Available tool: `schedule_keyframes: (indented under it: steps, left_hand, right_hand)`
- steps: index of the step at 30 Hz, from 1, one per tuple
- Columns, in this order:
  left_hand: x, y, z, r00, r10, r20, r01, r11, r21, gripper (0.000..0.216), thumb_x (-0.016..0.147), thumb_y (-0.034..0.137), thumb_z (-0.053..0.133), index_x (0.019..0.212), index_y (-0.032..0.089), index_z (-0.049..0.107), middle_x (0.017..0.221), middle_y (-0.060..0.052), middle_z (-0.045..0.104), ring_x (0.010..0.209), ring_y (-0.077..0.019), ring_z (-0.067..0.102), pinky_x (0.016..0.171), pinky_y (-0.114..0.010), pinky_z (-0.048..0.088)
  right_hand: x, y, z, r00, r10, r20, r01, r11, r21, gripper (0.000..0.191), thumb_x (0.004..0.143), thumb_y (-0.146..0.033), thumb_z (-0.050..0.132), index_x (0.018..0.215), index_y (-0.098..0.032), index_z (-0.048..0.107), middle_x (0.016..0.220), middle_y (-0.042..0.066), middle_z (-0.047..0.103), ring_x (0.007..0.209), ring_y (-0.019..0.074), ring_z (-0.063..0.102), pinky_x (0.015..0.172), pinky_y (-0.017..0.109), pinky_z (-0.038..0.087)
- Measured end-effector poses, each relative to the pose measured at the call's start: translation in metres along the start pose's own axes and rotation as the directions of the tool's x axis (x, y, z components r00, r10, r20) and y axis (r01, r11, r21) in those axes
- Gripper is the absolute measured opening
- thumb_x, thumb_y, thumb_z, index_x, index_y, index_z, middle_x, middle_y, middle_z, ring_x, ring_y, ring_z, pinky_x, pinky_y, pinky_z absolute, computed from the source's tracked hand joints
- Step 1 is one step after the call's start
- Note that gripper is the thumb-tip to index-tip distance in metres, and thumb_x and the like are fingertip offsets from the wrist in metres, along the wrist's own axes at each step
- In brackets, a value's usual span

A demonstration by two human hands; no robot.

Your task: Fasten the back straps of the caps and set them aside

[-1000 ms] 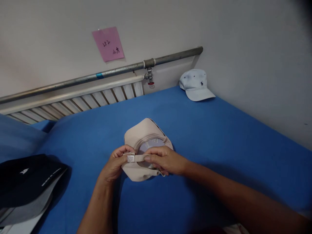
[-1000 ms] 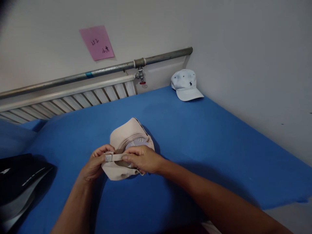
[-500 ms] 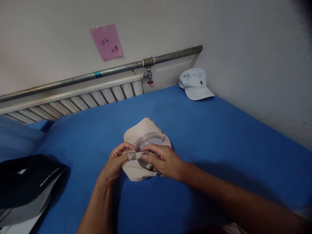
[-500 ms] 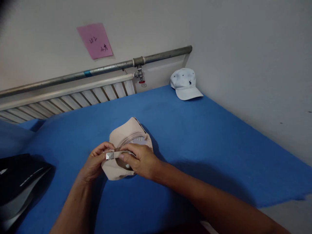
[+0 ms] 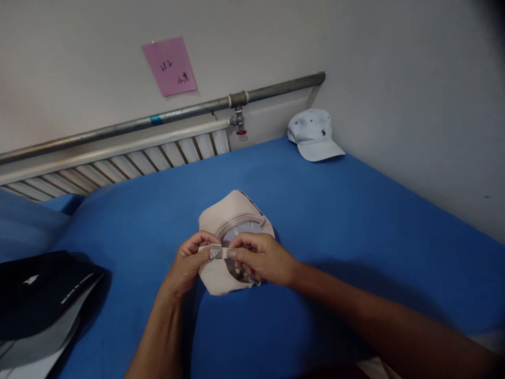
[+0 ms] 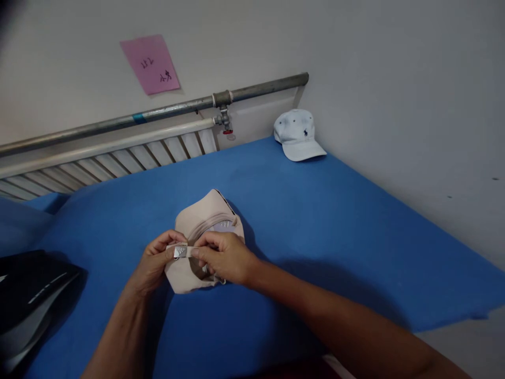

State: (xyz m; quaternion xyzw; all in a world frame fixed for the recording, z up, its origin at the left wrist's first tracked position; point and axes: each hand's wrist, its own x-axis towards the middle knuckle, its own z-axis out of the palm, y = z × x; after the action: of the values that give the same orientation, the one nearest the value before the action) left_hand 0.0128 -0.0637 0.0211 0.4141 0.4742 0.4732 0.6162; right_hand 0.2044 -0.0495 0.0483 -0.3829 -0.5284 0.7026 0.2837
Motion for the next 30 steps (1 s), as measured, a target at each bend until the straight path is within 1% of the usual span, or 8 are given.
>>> schedule_keyframes:
  steps: [4,9,12,16,19,23,26,30]
  left_hand:
    - [-0.0009,0.0008,0.0002,0.999,0.033,0.004,-0.033,0.999,-0.023,0.025,0.059,0.031,0.082,0.073,0.017,0.066,0.059,0.003,0.061,0.048,-0.0063,0.050,0.045,-0.016,0.036]
    - [-0.0011,0.0017,0.0023,0.999,0.010,0.037,-0.010,1.000,-0.002,0.024,0.061,0.030,0.083,0.074,0.017,0.067,0.061,0.003,0.063,0.050,-0.0066,0.053,0.048,-0.016,0.038]
    - [-0.0005,0.0008,0.0038,1.000,0.022,0.014,-0.022,1.000,-0.015,0.024,0.061,0.030,0.083,0.074,0.018,0.067,0.061,0.004,0.063,0.050,-0.0058,0.053,0.048,-0.015,0.039]
    - [0.0009,-0.0008,0.0051,1.000,0.030,0.001,-0.030,0.999,-0.039,0.023,0.061,0.028,0.083,0.073,0.018,0.067,0.061,0.004,0.063,0.049,-0.0054,0.053,0.047,-0.014,0.039]
    - [0.0012,-0.0015,0.0054,0.999,0.036,-0.015,-0.036,0.998,-0.047,0.023,0.061,0.026,0.083,0.073,0.017,0.067,0.061,0.004,0.064,0.050,-0.0055,0.054,0.047,-0.014,0.040]
    - [0.0004,-0.0018,0.0051,0.998,0.054,-0.041,-0.056,0.997,-0.062,0.023,0.061,0.026,0.083,0.074,0.017,0.067,0.062,0.004,0.065,0.050,-0.0054,0.055,0.047,-0.013,0.041]
    - [-0.0004,-0.0014,0.0061,0.998,0.052,-0.039,-0.055,0.996,-0.070,0.022,0.061,0.026,0.084,0.073,0.017,0.067,0.063,0.004,0.066,0.051,-0.0051,0.056,0.048,-0.013,0.041]
    - [-0.0010,0.0000,0.0083,0.999,0.042,-0.024,-0.044,0.997,-0.061,0.022,0.059,0.024,0.084,0.072,0.017,0.067,0.062,0.003,0.067,0.051,-0.0052,0.057,0.049,-0.013,0.042]
  right_hand:
    - [-0.0003,-0.0018,-0.0006,1.000,0.026,-0.002,-0.026,1.000,-0.015,0.012,0.084,-0.016,0.056,0.072,-0.016,0.057,0.055,-0.006,0.051,0.039,0.0018,0.042,0.035,0.012,0.033]
    - [-0.0007,-0.0009,0.0006,0.999,0.042,-0.019,-0.043,0.998,-0.045,0.011,0.084,-0.016,0.056,0.073,-0.015,0.058,0.056,-0.006,0.054,0.039,0.0020,0.043,0.034,0.012,0.032]
    - [-0.0010,-0.0016,0.0013,0.999,0.029,-0.023,-0.030,0.998,-0.050,0.011,0.083,-0.016,0.057,0.073,-0.015,0.058,0.055,-0.006,0.053,0.038,0.0016,0.043,0.034,0.012,0.033]
    - [-0.0010,-0.0038,0.0003,0.998,0.065,-0.014,-0.066,0.998,-0.022,0.011,0.083,-0.020,0.057,0.074,-0.015,0.059,0.055,-0.006,0.053,0.039,0.0025,0.044,0.033,0.012,0.032]
    - [-0.0003,-0.0038,-0.0032,0.998,0.060,-0.005,-0.060,0.998,-0.031,0.011,0.083,-0.021,0.058,0.073,-0.016,0.058,0.052,-0.006,0.052,0.037,0.0027,0.043,0.032,0.012,0.031]
    - [0.0015,-0.0028,-0.0080,0.998,0.062,-0.009,-0.062,0.997,-0.047,0.013,0.081,-0.017,0.058,0.069,-0.016,0.056,0.047,-0.007,0.051,0.033,0.0027,0.040,0.032,0.013,0.032]
    - [0.0025,-0.0024,-0.0077,0.998,0.068,0.008,-0.068,0.997,-0.027,0.012,0.080,-0.014,0.056,0.069,-0.016,0.057,0.046,-0.007,0.052,0.034,0.0033,0.041,0.031,0.013,0.033]
    - [0.0020,-0.0022,-0.0047,0.998,0.058,-0.003,-0.058,0.998,-0.026,0.009,0.079,-0.014,0.056,0.071,-0.016,0.059,0.047,-0.006,0.052,0.035,0.0035,0.042,0.032,0.013,0.033]
